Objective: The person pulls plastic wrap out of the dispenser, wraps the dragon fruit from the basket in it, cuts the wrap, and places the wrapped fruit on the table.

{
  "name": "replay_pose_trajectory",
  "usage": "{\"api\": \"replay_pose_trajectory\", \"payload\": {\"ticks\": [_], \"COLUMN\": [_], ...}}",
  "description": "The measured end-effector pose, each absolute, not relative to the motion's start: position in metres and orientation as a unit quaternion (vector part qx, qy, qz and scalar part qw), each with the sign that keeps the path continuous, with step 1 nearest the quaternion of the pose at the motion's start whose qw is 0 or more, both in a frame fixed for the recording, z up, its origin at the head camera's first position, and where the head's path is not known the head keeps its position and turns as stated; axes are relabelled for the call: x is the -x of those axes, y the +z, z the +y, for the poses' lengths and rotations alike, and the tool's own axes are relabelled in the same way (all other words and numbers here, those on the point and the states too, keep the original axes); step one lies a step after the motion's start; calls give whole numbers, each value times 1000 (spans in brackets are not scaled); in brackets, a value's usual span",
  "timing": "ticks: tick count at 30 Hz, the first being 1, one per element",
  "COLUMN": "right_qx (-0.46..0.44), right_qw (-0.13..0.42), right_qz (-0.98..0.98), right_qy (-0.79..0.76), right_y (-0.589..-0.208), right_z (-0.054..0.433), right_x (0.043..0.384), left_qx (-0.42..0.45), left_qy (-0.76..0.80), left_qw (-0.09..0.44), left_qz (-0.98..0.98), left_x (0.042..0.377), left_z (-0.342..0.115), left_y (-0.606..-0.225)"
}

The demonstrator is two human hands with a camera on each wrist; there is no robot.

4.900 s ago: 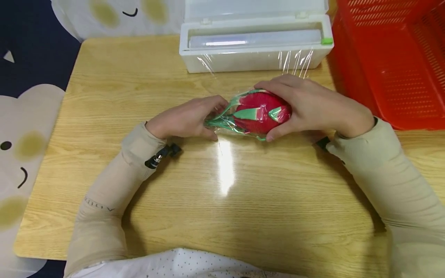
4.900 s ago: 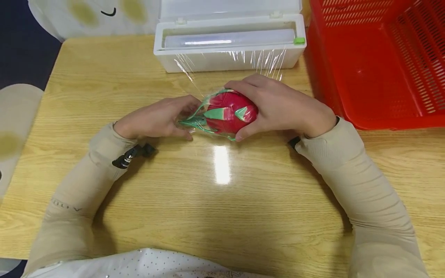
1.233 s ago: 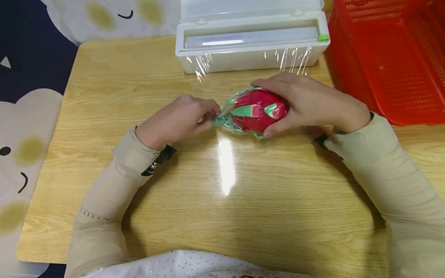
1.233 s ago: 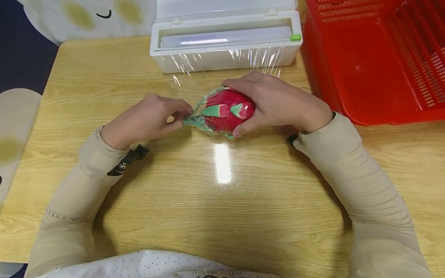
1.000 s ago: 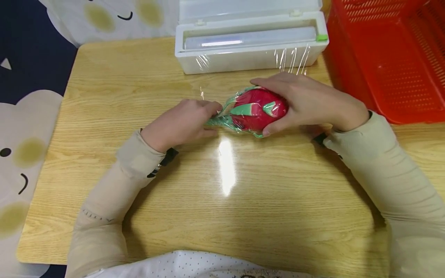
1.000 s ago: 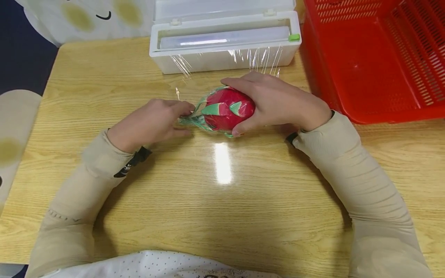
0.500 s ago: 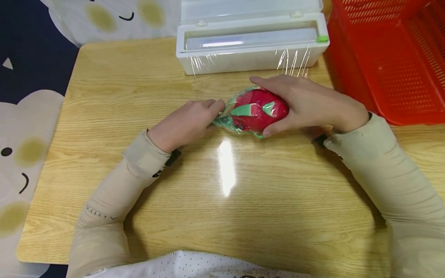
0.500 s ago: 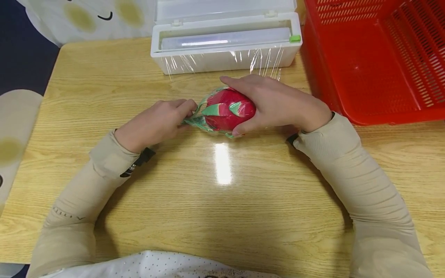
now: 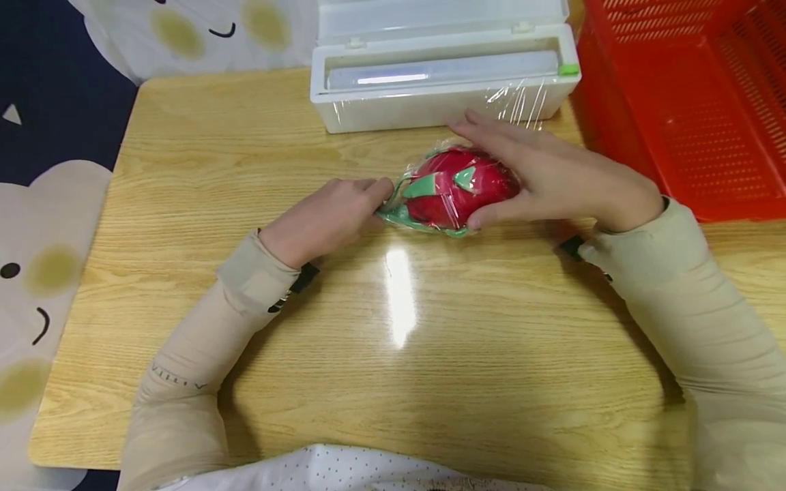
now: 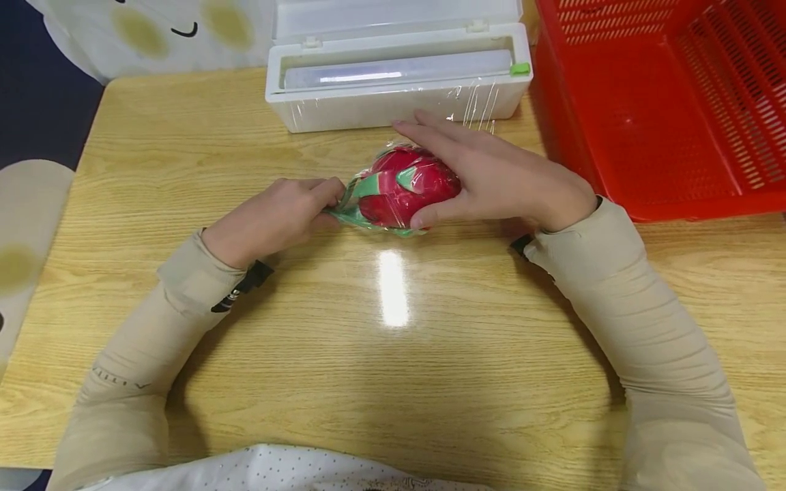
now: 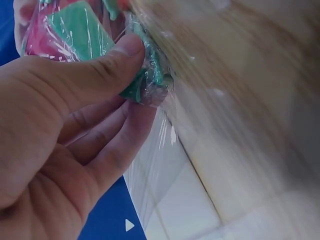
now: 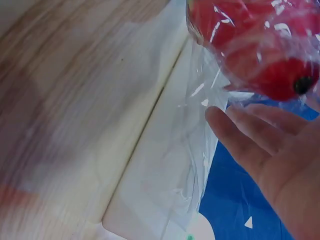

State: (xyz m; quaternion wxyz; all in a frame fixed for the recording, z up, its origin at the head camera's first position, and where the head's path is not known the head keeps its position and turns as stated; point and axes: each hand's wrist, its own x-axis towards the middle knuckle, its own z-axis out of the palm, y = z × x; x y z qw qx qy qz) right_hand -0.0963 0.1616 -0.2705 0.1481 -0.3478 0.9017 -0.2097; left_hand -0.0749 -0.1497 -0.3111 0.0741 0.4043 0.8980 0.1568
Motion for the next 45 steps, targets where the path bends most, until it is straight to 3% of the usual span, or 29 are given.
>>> {"api": "replay_pose_trajectory", "payload": {"ticks": [8,17,26,35,45], "right_qx": [363,346,399,356,362], "right_qw": [111,134,49,103,57], "right_qz": [907,922,906,920,919], "right_qy": [-183,-114,-135,-130,-148], "right_y": [-255,-241,-244,-253,-257], "right_z": [170,182,182,175,167], "right_x": [91,84,80,85,85], "left_qx": [-404,-407,-405,-403,-407], "left_qy": [160,159,155,164,168], "left_qw": [77,81,83,88,83], "left_qz": [897,896,897,896,894], "left_x": [77,79,79,79,78], "left_z": [-154,-155,-155,-156,-155], "left_y": [-313,-314,-312,-311,-307]}}
